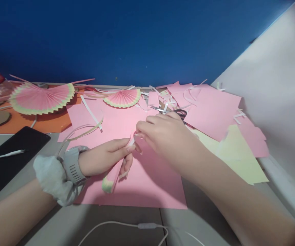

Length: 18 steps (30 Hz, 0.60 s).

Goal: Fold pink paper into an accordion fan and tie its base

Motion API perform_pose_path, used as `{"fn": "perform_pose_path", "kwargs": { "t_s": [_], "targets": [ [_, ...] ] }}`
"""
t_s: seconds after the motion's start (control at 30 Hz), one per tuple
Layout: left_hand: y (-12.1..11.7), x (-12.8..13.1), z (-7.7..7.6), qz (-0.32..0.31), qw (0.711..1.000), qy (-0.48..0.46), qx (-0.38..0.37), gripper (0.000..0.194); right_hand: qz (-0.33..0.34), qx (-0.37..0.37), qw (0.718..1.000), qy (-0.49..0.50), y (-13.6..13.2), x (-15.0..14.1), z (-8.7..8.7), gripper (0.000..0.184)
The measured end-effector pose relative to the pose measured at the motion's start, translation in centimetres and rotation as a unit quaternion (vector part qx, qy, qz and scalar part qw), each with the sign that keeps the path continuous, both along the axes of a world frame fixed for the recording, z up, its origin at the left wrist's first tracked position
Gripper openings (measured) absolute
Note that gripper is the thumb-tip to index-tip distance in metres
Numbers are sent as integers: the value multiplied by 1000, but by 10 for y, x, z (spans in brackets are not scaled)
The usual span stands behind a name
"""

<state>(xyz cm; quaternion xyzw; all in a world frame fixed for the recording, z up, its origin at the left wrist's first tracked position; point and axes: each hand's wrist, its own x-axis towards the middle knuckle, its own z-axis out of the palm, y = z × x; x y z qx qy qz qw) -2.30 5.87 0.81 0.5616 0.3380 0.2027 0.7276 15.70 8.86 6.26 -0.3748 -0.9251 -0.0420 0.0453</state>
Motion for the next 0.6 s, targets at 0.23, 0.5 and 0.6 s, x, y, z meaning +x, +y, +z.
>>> {"fn": "perform_pose_path", "kwargs": {
  "t_s": [0.23,0.5,0.6],
  "targets": [
    [1,1,6,-6,1000,2,14,30,1,-4,1000,8,0,-1,0,7],
    [0,0,7,-29,1000,-13,-1,38,-3,-16,1000,4,-3,-2,1,9],
    [0,0,6,-24,999,-22,0,32,1,-13,1000,7,-3,-2,0,8]
  ]
}}
